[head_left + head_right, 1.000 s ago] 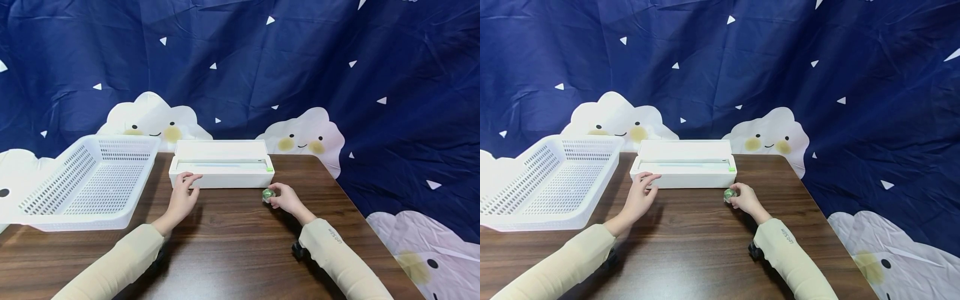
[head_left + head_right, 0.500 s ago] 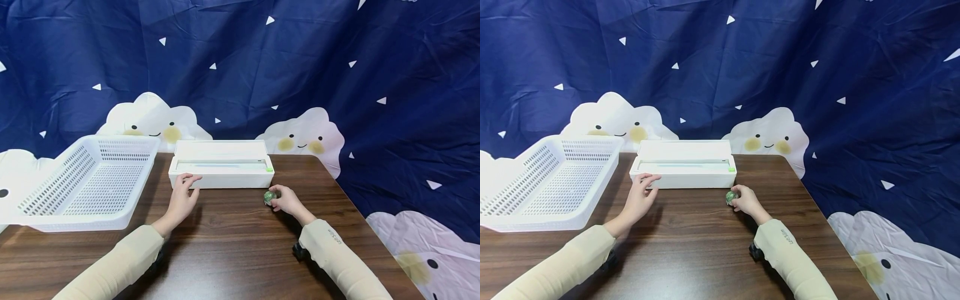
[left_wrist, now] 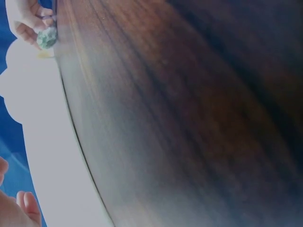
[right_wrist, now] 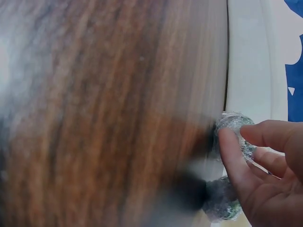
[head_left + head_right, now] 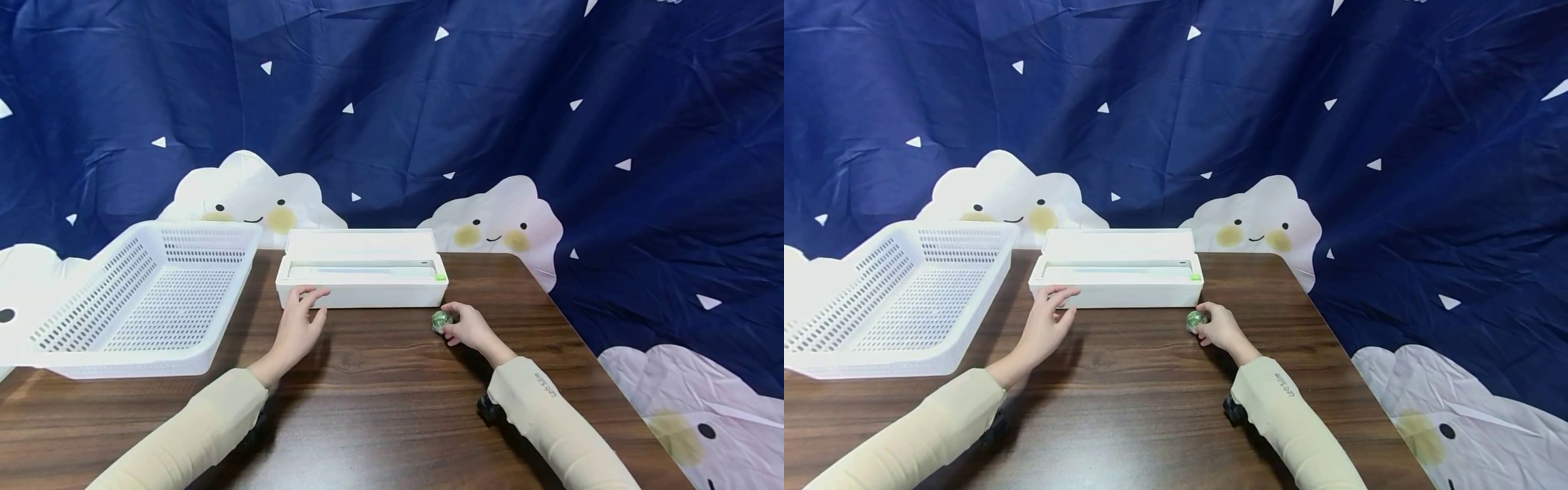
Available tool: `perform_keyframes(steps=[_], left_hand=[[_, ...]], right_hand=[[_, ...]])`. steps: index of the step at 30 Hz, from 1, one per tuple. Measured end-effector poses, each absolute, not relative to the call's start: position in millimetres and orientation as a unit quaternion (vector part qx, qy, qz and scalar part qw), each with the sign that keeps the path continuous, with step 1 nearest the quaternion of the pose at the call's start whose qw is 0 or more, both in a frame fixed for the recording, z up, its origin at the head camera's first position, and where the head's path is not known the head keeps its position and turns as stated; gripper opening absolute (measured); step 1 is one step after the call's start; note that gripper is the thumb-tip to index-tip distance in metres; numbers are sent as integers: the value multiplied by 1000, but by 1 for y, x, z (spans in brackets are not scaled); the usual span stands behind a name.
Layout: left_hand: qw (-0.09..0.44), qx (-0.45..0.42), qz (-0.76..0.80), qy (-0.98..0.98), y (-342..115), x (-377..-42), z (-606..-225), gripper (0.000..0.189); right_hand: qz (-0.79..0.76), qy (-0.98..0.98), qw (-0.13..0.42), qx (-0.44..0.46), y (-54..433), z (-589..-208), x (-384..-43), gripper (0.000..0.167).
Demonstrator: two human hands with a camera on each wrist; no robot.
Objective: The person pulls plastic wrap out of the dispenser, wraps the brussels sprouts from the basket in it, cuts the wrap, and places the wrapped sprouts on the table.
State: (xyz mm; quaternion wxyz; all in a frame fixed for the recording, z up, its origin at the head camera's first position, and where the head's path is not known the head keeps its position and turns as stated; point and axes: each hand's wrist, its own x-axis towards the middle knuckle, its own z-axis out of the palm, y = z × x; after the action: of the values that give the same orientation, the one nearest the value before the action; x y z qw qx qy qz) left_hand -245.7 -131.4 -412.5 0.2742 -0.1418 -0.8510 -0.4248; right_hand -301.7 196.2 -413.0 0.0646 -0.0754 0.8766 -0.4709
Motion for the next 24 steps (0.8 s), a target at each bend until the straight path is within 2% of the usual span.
perform_keyframes(steps=[12,24], left_hand=[[261,-143,-435,-850,-130,-246,-411,31],[261,-148,-436,-849,-130,-245,-410,30]], right_hand=[[-408,909,33,-81,195,-411,-304,42],[-470,878,55,-73,195,-417,-300,50]])
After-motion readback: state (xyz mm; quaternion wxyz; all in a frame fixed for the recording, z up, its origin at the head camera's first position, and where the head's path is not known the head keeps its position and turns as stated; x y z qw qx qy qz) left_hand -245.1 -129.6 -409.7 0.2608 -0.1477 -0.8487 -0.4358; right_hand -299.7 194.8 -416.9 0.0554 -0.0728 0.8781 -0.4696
